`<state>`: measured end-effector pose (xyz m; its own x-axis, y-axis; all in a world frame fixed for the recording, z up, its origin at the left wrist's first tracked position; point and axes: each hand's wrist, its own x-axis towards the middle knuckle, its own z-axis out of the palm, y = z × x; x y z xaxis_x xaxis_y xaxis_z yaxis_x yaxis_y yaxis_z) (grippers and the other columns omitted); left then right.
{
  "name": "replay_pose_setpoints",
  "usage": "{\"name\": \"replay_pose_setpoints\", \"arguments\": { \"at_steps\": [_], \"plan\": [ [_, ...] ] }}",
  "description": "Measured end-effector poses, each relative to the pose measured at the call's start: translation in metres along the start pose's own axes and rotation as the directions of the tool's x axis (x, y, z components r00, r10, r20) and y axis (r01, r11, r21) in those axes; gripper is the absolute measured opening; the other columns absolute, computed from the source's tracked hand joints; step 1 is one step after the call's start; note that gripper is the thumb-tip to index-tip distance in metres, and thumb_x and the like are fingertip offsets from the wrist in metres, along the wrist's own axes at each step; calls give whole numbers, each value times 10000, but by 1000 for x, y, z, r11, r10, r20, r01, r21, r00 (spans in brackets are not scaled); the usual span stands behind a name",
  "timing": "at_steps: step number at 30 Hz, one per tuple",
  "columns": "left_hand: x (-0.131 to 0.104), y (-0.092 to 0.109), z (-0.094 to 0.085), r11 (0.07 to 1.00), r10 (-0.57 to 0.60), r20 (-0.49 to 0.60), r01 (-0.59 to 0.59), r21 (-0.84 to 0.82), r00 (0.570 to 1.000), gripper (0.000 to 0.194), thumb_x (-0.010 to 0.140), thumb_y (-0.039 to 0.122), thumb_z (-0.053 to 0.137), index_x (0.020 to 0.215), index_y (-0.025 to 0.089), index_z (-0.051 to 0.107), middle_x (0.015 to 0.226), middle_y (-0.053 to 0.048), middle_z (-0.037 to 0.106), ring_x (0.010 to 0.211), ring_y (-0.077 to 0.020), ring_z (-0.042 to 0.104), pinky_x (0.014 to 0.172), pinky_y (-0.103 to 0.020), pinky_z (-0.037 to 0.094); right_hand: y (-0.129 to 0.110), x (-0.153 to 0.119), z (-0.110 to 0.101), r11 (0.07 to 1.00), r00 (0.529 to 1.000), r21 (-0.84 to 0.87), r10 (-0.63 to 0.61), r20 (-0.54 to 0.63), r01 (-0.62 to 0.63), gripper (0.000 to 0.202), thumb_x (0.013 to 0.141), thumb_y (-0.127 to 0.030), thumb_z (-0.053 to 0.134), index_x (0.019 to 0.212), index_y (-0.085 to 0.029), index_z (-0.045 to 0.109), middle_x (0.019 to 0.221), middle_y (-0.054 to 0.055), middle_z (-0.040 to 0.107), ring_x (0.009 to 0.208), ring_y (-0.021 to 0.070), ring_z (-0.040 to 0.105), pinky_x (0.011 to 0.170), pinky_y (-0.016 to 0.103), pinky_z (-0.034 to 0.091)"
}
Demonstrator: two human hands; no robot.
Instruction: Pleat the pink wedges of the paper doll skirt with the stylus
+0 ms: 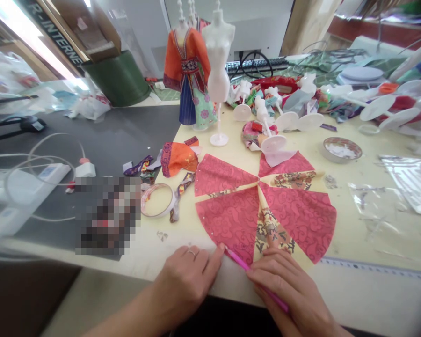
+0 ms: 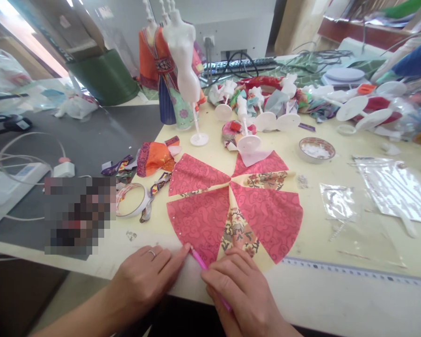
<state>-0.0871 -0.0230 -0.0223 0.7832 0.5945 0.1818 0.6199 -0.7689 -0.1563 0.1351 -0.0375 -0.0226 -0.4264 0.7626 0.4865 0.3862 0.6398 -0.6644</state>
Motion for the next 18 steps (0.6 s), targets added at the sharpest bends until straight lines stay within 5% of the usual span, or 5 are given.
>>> {"name": "replay_pose_setpoints", "arguments": {
  "at_steps": [7, 18],
  "plan": [
    [2, 0, -8, 993, 69, 99, -78, 87, 993, 381, 852, 83, 352, 1202, 34, 494, 674, -55, 569, 568, -176, 535, 515, -311, 431, 10, -5, 6, 998, 992, 4, -68, -108, 69, 251, 794, -34, 467, 978, -143, 599, 798, 57, 648, 708, 147, 602, 751, 342, 513],
    [-3, 1, 3, 997, -42, -68, 38, -63, 997, 337, 845, 161, 536, 1160, 44, 521, 652, -27, 598, 573, -171, 560, 513, -314, 448, 3, -3, 0, 1000, 1000, -4, -10, 4, 10, 258, 798, -7, 476, 985, -138, 596, 831, 60, 646, 754, 150, 586, 778, 346, 498]
  ]
}}
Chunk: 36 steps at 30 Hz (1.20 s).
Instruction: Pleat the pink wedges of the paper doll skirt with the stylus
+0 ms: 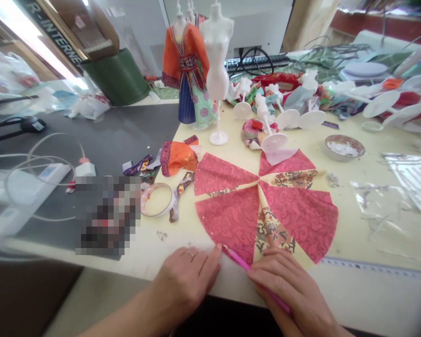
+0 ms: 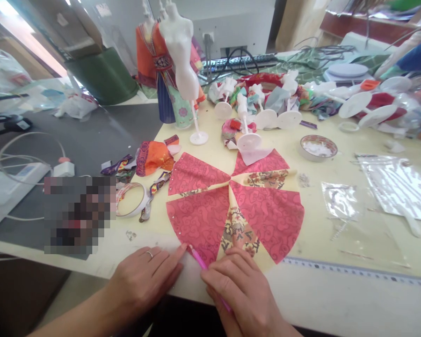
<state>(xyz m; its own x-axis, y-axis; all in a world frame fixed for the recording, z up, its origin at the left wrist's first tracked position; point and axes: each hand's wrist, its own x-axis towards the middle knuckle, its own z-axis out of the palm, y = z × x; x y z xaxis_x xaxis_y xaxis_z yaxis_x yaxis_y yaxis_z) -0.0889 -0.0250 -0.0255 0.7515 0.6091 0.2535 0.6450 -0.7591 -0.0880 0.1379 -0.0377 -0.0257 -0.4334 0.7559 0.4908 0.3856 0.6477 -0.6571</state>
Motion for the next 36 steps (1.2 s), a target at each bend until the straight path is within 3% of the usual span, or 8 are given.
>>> {"name": "replay_pose_setpoints", "arguments": {
  "at_steps": [5, 14, 22, 36],
  "plan": [
    [1, -1, 0, 1000, 1, 22, -1, -26, 1000, 336, 846, 156, 530, 1167, 58, 515, 665, -22, 598, 567, -169, 554, 514, -321, 443, 5, -1, 5, 998, 998, 21, -56, -42, 57, 235, 794, -13, 469, 965, -119, 591, 810, 66, 641, 730, 150, 574, 752, 346, 494],
    [3, -7, -3, 998, 67, 92, -68, 3, 993, 360, 835, 135, 510, 1189, 67, 505, 685, -19, 577, 555, -175, 529, 480, -325, 407, -1, 2, 0, 1000, 1000, 1, 4, 5, -4, 261, 809, -19, 463, 998, -148, 588, 824, 57, 648, 747, 148, 585, 755, 343, 496],
    [10, -12, -16, 985, 152, 196, -165, 52, 969, 370, 840, 98, 429, 1198, 34, 496, 683, -44, 571, 555, -192, 539, 472, -330, 415, 2, -1, 3, 1000, 1000, 29, 12, 5, -12, 250, 796, 6, 487, 981, -123, 596, 832, 64, 639, 758, 151, 560, 780, 355, 473],
    [15, -10, -21, 959, 215, 298, -259, 116, 930, 398, 855, 84, 358, 1226, -7, 468, 717, -73, 581, 586, -199, 550, 484, -329, 401, 4, 0, 2, 999, 999, 41, -35, -30, 36, 229, 799, -7, 478, 968, -104, 598, 825, 69, 635, 748, 150, 557, 774, 351, 469]
  ]
}}
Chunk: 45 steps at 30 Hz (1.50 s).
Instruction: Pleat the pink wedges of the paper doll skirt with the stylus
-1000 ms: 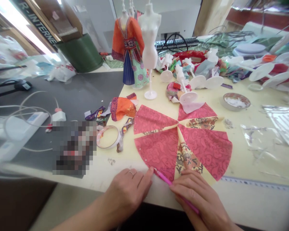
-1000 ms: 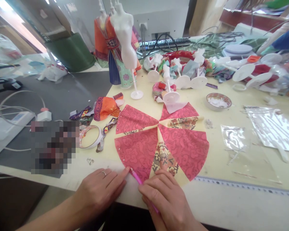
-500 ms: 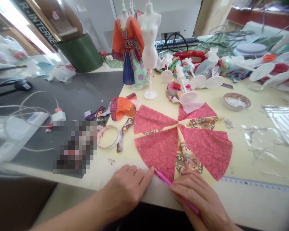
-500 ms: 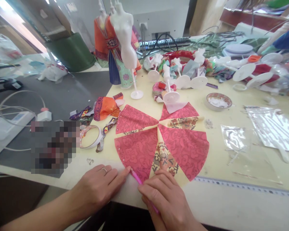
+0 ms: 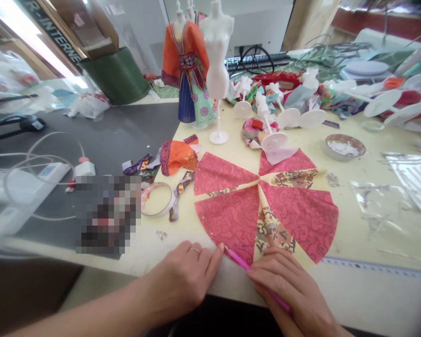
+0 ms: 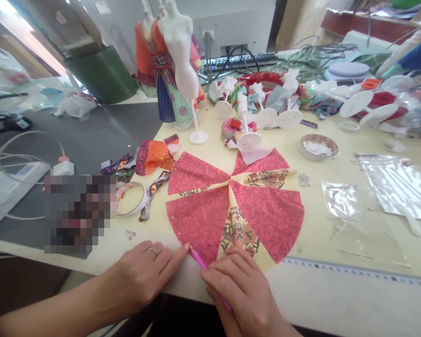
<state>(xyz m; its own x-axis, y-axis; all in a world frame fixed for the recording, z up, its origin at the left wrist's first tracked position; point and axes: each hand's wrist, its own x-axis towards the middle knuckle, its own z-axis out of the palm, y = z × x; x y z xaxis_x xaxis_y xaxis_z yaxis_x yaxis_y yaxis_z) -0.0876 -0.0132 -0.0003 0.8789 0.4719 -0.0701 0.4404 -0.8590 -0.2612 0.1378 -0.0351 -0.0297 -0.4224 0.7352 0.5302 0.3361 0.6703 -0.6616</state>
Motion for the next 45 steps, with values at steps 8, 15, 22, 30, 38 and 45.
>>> {"name": "replay_pose_setpoints", "arguments": {
  "at_steps": [8, 15, 22, 30, 38, 45],
  "plan": [
    [1, 1, -1, 1000, 10, 4, -10, -5, 1000, 389, 844, 78, 395, 1213, -16, 476, 715, -63, 583, 571, -182, 539, 479, -316, 403, 2, -4, 2, 1000, 997, 10, -19, -70, 20, 244, 790, 3, 480, 975, -96, 604, 838, 73, 629, 783, 149, 568, 808, 343, 467],
    [-8, 4, 18, 973, -168, -144, 140, -186, 975, 391, 843, 124, 481, 1227, 51, 464, 668, -12, 573, 533, -165, 528, 466, -316, 402, 5, -7, 1, 1000, 991, -6, -30, -133, 29, 285, 796, -7, 474, 1040, -101, 589, 874, 83, 631, 842, 160, 590, 786, 322, 490],
    [-7, 10, 14, 956, -249, -220, 204, -210, 943, 372, 868, 213, 491, 1203, 51, 479, 657, -19, 596, 536, -170, 544, 469, -313, 416, -3, -7, -5, 994, 997, -97, 43, -68, -49, 237, 820, -44, 484, 1000, -143, 603, 857, 64, 647, 841, 149, 620, 786, 295, 521],
    [-4, 12, 15, 954, -260, -190, 222, -202, 947, 295, 881, 230, 466, 1121, 72, 532, 655, -25, 609, 536, -174, 562, 469, -314, 442, 7, -9, -4, 973, 992, -216, -106, -73, 88, 239, 884, -144, 433, 1045, -192, 603, 842, 32, 694, 808, 140, 665, 802, 293, 533],
    [-5, 13, 15, 954, -267, -209, 228, -192, 941, 294, 873, 223, 482, 1118, 73, 542, 659, -26, 622, 536, -182, 574, 460, -325, 449, 4, -12, -2, 806, 948, -503, -294, 119, 313, 283, 922, -154, 371, 966, -174, 650, 870, 20, 719, 924, 146, 659, 1049, 346, 376],
    [-13, 11, 14, 936, -316, -244, 261, -235, 917, 251, 867, 213, 495, 1067, 79, 564, 663, -33, 629, 547, -176, 572, 491, -313, 449, 2, -15, -6, 771, 937, -535, -309, 162, 346, 336, 932, -140, 321, 945, -174, 655, 894, 17, 721, 943, 146, 657, 1079, 359, 333]
  ]
}}
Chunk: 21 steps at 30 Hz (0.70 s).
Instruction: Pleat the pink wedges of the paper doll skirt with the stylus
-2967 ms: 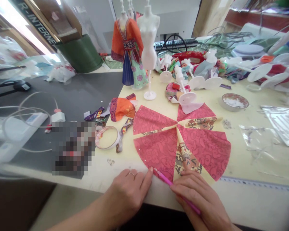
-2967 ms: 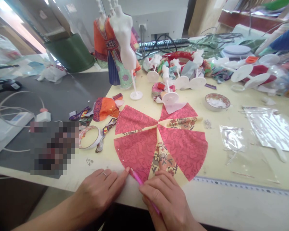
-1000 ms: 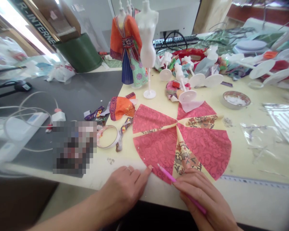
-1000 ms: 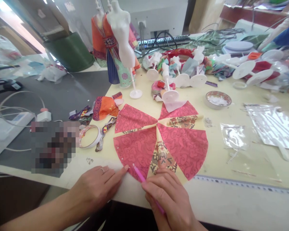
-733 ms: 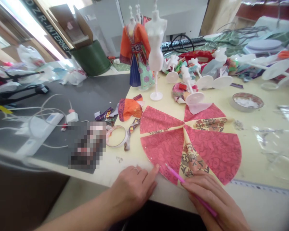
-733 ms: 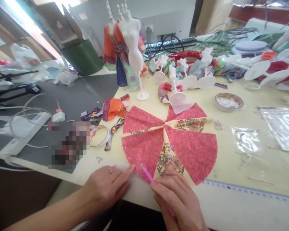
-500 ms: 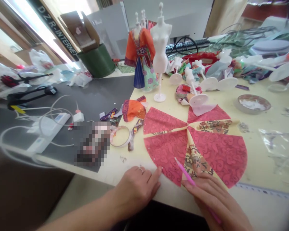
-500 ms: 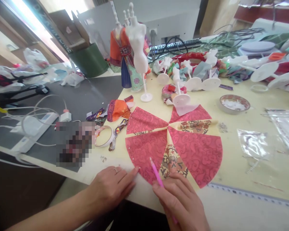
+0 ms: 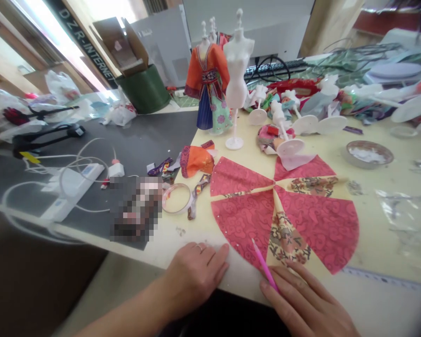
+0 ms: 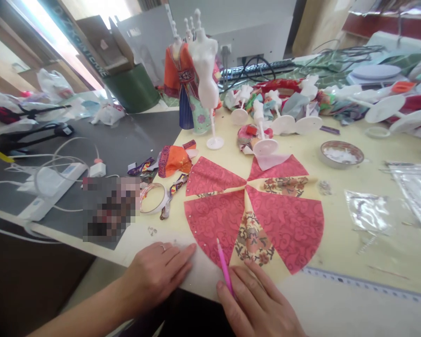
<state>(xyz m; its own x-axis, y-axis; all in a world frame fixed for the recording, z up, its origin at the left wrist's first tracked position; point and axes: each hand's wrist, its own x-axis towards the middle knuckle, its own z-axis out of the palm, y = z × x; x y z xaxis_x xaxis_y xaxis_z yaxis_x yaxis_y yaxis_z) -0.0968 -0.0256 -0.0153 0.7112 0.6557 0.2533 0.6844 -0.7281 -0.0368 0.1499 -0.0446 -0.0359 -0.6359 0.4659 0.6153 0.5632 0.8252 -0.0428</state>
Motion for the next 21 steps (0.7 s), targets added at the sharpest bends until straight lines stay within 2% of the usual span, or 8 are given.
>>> {"name": "replay_pose_setpoints", "arguments": {
  "at_steps": [3, 5, 10, 14, 21],
  "plan": [
    [-2, 1, -1, 998, -51, -52, 48, -50, 997, 193, 863, 186, 498, 1015, 98, 577, 645, -29, 618, 561, -169, 569, 511, -299, 447, -2, -1, -1, 1000, 1000, 5, 13, 15, -13, 334, 924, -126, 325, 937, -173, 656, 898, 19, 722, 960, 156, 652, 1091, 380, 307],
    [-1, 4, 0, 996, -61, -66, 56, -74, 996, 223, 864, 180, 492, 1058, 97, 564, 638, -26, 612, 552, -169, 562, 499, -299, 440, -3, -2, 0, 1000, 999, 12, 6, 31, -6, 334, 922, -124, 326, 942, -170, 656, 902, 23, 721, 961, 161, 652, 1094, 387, 297],
    [7, 13, 4, 998, -19, -20, 18, -55, 1000, 289, 871, 208, 480, 1126, 87, 545, 638, -24, 612, 525, -171, 557, 465, -308, 437, -3, -9, 5, 997, 995, 46, 72, -75, -69, 337, 951, -189, 314, 980, -175, 649, 881, 32, 718, 958, 161, 653, 1040, 376, 392],
    [11, 15, 7, 999, -31, 2, 31, -36, 1000, 314, 877, 233, 473, 1138, 70, 536, 639, -26, 613, 523, -173, 566, 449, -308, 435, 3, -10, 3, 997, 999, 69, 28, -18, -26, 276, 946, -246, 383, 1036, -203, 640, 909, 12, 718, 950, 147, 658, 994, 304, 452],
    [9, 17, 7, 999, -46, 19, 46, -21, 999, 321, 883, 250, 472, 1128, 55, 539, 665, -46, 631, 537, -177, 578, 464, -303, 438, 6, -7, -2, 997, 1000, 69, 17, -16, -16, 282, 950, -253, 384, 1019, -195, 652, 905, 10, 721, 931, 140, 666, 984, 283, 460]
  ]
}}
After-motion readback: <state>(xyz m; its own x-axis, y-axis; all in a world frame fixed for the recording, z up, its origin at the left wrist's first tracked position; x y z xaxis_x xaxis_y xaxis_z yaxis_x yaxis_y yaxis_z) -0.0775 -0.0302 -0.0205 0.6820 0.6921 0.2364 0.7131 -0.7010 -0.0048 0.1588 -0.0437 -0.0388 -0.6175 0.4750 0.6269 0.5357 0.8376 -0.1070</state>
